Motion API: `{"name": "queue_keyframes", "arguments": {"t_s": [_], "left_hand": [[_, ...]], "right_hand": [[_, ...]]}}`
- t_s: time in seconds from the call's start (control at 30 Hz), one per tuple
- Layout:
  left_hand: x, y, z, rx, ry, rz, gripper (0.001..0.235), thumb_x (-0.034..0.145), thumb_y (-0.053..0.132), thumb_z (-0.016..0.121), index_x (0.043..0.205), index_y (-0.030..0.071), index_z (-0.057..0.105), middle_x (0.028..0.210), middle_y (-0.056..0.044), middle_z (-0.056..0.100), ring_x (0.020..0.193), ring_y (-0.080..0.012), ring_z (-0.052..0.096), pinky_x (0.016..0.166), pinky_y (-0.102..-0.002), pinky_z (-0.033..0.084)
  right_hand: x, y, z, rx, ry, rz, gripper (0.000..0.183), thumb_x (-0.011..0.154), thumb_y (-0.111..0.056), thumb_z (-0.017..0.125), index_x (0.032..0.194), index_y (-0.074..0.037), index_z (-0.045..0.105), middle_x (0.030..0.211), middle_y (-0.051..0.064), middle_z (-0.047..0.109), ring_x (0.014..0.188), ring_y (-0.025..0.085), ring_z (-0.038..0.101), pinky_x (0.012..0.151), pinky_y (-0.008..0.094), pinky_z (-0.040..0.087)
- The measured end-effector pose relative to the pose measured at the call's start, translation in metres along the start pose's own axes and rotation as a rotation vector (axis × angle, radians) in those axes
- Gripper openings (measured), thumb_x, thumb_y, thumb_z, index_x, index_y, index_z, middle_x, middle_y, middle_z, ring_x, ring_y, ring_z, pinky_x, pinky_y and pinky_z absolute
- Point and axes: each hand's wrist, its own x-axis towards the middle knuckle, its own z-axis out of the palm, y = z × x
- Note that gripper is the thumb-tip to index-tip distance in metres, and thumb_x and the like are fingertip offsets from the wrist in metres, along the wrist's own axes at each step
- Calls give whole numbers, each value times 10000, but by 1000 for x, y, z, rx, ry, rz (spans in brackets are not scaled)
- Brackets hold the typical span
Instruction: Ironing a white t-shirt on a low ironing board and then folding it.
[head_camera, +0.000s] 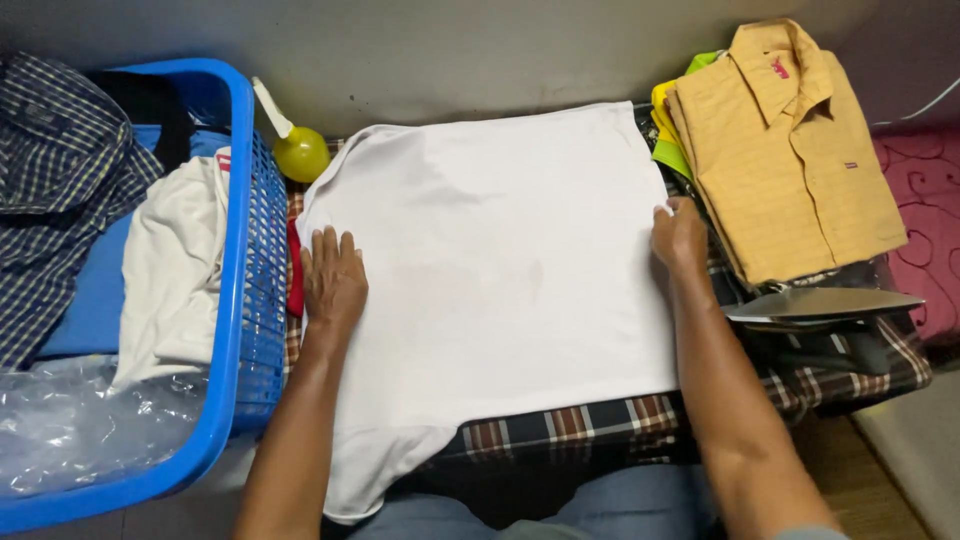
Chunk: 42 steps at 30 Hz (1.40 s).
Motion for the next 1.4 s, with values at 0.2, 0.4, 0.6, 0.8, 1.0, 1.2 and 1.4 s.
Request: {"name": "queue_keyframes", "arguments": {"t_s": [0.2,0.4,0.6,0.8,1.0,1.2,1.4], "left_hand": [[16,12,-25,-78,-231,-114,661,1120,548,300,1540,68,475,1626,-243,394,1558,-380,280,1256,-592,153],[21,0,-16,-72,-380,-253,819,1057,715,204,1627,139,319,1716,-165,211,1607,-277,130,1275,-586,41],[-3,38,-36,-65,-168,-54,661,1108,516,355,1558,41,453,1630,-267,375,1551,-390,289,1242,-624,130],[-44,56,-27,-112,-336,-76,709,1089,591,276,1604,110,358,1695,-212,242,1586,-357,167,1247,-634,81],[-80,75,-34,-114,-317,-56,694,1082,569,329,1600,109,355,1690,-221,245,1579,-365,183,1247,-637,95],[-100,138,-65,-187,-388,159,684,1074,564,330,1589,115,363,1684,-211,240,1568,-376,182,1231,-639,74],[-121,192,10,-183,-145,549,697,1049,558,394,1588,118,355,1675,-202,241,1562,-369,189,1215,-624,153]], "right_hand": [[52,-10,26,-184,-24,57,372,1041,-364,606,1284,-87,662,1111,211,722,1074,413,699,859,603,538],[67,14,48,-177,122,92,304,1052,-305,610,1247,-73,590,1068,256,716,1048,469,695,828,637,522],[-95,-67,3,-91,276,-557,379,1036,-192,622,1333,43,611,1152,286,625,1071,500,627,875,628,527],[-143,-61,-23,-207,-116,-154,743,1129,-514,297,1630,34,250,1669,336,197,1559,480,148,1260,630,117],[-186,-48,-41,-193,-241,-184,719,1125,-478,291,1615,46,259,1667,339,198,1563,468,153,1265,606,124],[-250,22,-114,-32,-309,-10,318,1002,-395,644,1014,-120,804,974,170,796,1024,379,733,849,495,554],[-277,120,-184,34,186,279,574,959,-389,740,1320,4,531,996,178,713,996,393,670,887,507,460]]}}
